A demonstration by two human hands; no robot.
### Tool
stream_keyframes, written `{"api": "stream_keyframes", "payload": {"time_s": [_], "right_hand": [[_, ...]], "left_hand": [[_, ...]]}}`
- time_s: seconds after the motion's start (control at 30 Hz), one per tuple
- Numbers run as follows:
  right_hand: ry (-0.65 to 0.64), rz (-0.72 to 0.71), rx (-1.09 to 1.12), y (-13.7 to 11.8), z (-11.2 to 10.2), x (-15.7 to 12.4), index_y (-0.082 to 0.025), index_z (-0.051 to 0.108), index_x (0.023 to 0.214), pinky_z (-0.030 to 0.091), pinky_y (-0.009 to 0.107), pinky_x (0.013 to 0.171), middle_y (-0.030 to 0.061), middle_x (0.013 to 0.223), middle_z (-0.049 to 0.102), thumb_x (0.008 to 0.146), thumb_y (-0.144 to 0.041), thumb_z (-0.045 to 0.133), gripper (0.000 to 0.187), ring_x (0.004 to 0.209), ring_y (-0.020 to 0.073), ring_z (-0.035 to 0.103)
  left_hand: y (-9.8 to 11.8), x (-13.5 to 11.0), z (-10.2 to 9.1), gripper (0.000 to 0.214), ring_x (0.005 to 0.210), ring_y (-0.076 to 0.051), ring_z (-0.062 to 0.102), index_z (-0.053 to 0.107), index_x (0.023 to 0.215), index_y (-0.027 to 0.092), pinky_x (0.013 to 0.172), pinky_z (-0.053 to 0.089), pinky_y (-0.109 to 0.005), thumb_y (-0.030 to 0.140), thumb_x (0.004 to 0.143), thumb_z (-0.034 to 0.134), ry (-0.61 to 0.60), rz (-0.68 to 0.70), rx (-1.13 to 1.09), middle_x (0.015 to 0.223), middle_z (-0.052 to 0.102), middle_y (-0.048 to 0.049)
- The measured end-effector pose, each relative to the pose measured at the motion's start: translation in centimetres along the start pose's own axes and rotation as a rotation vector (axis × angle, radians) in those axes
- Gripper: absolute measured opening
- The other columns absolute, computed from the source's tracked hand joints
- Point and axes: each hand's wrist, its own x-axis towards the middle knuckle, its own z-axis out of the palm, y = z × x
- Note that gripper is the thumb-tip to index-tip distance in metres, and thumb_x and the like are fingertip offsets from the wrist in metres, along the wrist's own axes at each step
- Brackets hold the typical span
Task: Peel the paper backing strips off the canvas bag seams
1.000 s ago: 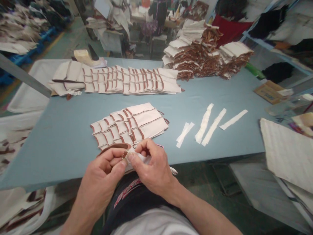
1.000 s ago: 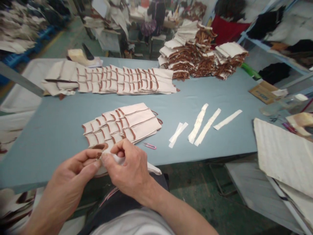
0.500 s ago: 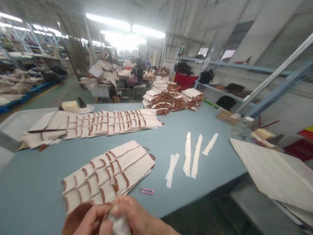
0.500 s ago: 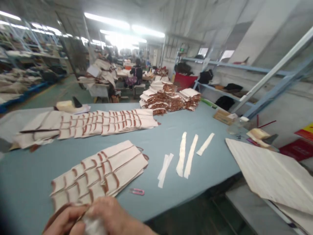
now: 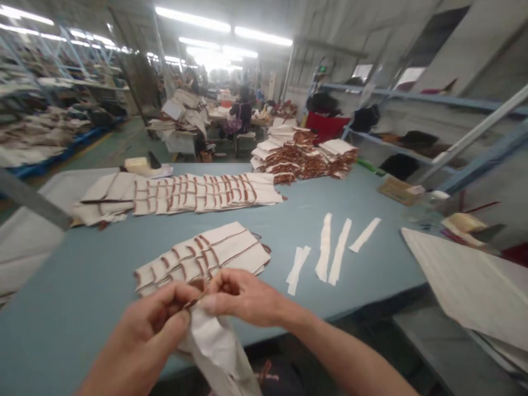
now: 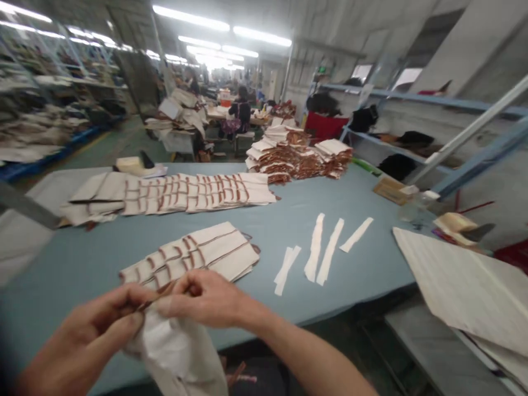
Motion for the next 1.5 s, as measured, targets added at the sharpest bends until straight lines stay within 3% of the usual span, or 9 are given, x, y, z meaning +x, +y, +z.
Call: {"api": "stream_keyframes", "payload": {"time_s": [0.17,0.27,0.33,0.57,0.77,1.03,1.27,1.37,1.5], "right_hand": [[0.181,-0.492,-0.342,-3.6,-1.9,-2.6,-0.020,0.069,0.116,0.054,0.037,0.100,0.0068,0.115,0.076,0.095,-0.046,0.082,0.036,0.106,0.0219,0.069],[0.023,-0.805,-0.468,-4.3,-1.4,-2.0,-0.020,0.066,0.136,0.053,0.041,0.113,0.0126,0.138,0.076,0.098,-0.044,0.080,0.047,0.128,0.0257,0.070],[-0.094,-0.865,-0.558,-4.4,-1.1,-0.8,-0.020,0.065,0.135,0.053,0.041,0.111,0.0122,0.134,0.078,0.097,-0.044,0.077,0.046,0.123,0.0248,0.072],[-0.199,-0.767,-0.835,-4.4,-0.9,1.0,-0.024,0.058,0.085,0.043,0.033,0.074,-0.0044,0.070,0.058,0.088,-0.037,0.068,0.016,0.068,0.0162,0.053],[-0.225,-0.644,-0.706,-4.3,-0.4,0.4,-0.023,0.054,0.078,0.031,0.026,0.062,-0.0071,0.069,0.051,0.090,-0.030,0.066,0.019,0.060,0.0103,0.045],[-0.170,-0.485,-0.398,-2.8,0.7,-0.3,-0.022,0.056,0.075,0.034,0.023,0.063,-0.0063,0.069,0.051,0.085,-0.021,0.063,0.013,0.067,0.0109,0.047],[-0.153,-0.089,0.086,-0.8,1.9,-0.9,-0.022,0.058,0.073,0.031,0.021,0.053,-0.0082,0.063,0.047,0.076,-0.032,0.073,0.019,0.059,0.0090,0.036],[-0.205,-0.052,0.194,-0.7,1.7,-0.9,-0.021,0.060,0.076,0.033,0.021,0.052,-0.0067,0.065,0.053,0.074,-0.040,0.074,0.023,0.058,0.0093,0.041],[-0.205,-0.025,0.170,-0.9,1.2,-0.6,-0.021,0.060,0.076,0.030,0.020,0.049,-0.0060,0.062,0.052,0.077,-0.044,0.069,0.024,0.054,0.0094,0.039]], "left_hand": [[4.3,-0.1,-1.0,0.017,0.054,-0.016,0.065,0.078,0.074,0.022,0.051,0.055,-0.021,0.036,0.080,0.070,-0.058,-0.005,-0.018,0.064,0.074,0.0001],[4.8,-0.3,-1.1,0.019,0.060,-0.018,0.072,0.082,0.077,0.023,0.054,0.059,-0.021,0.032,0.080,0.066,-0.044,0.088,0.052,0.075,0.082,-0.0016],[4.8,-0.5,-1.1,0.022,0.060,-0.018,0.076,0.084,0.078,0.024,0.054,0.060,-0.020,0.031,0.082,0.064,-0.021,0.156,0.100,0.078,0.085,-0.0009],[5.5,-1.5,-0.6,0.023,0.052,-0.013,0.077,0.082,0.076,0.029,0.052,0.056,-0.013,0.026,0.087,0.062,0.006,0.285,0.240,0.067,0.083,0.0069],[4.9,-1.9,-0.4,0.021,0.045,-0.006,0.072,0.073,0.082,0.031,0.048,0.049,-0.007,0.018,0.083,0.057,0.173,0.451,0.481,0.061,0.077,0.0154],[2.8,-2.6,-0.1,0.021,0.054,-0.011,0.075,0.060,0.104,0.030,0.058,0.056,-0.015,0.014,0.094,0.051,0.222,0.596,0.755,0.073,0.075,0.0089],[-1.1,-2.4,-0.4,0.043,0.082,-0.017,0.080,0.062,0.130,0.024,0.079,0.065,-0.025,-0.003,0.098,0.052,0.049,0.845,0.609,0.099,0.083,-0.0056],[-2.3,-2.3,-0.9,0.057,0.089,-0.019,0.080,0.058,0.146,0.026,0.083,0.066,-0.028,-0.003,0.096,0.056,-0.020,0.844,0.579,0.113,0.085,-0.0089],[-2.4,-1.9,-0.6,0.052,0.090,-0.018,0.080,0.062,0.140,0.025,0.084,0.065,-0.026,-0.003,0.096,0.057,0.013,0.874,0.587,0.110,0.085,-0.0074]]}}
